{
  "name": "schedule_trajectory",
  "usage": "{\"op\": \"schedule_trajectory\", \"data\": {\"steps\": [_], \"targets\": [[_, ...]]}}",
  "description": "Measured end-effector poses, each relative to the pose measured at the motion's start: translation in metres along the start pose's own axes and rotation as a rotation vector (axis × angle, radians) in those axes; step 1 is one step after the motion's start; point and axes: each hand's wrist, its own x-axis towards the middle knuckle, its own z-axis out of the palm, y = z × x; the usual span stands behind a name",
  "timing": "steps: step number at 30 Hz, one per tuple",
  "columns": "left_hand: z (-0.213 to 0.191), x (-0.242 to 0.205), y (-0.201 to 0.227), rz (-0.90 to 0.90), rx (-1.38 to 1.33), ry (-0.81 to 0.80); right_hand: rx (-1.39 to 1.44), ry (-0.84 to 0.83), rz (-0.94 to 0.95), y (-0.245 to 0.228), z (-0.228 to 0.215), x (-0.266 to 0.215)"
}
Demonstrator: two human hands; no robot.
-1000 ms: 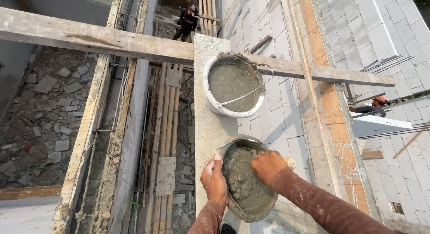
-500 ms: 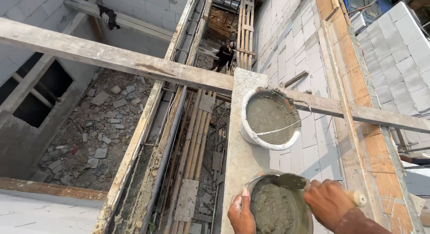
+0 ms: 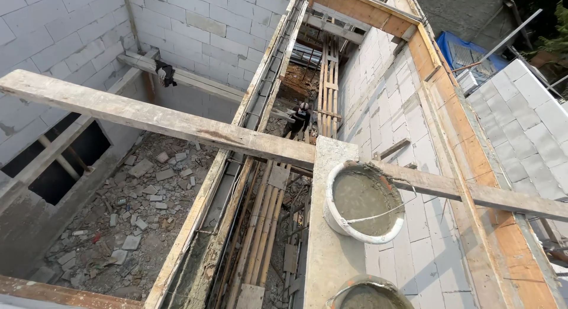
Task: The person empties mortar from buckets into a wooden formwork and smooths it along the structure using a trowel.
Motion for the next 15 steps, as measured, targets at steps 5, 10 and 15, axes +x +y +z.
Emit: {"op": "schedule_trajectory", "data": {"steps": [5,10,15], "targets": [[-0.043,-0.081,0.109,-0.061,-0.081,-0.072,0.186,-0.216,0.008,-0.090,-0.056,-0.103],[-0.042,-0.087,0.154,-0.053,-0.053,-0.164,-0.043,-0.029,-0.209,-0.142,-0.011,-0.109],[-0.050,-0.076,0.156,-0.142,-0.220,-0.247,-0.104,0.218,-0.254,-0.084,-0.047,-0.153]]}}
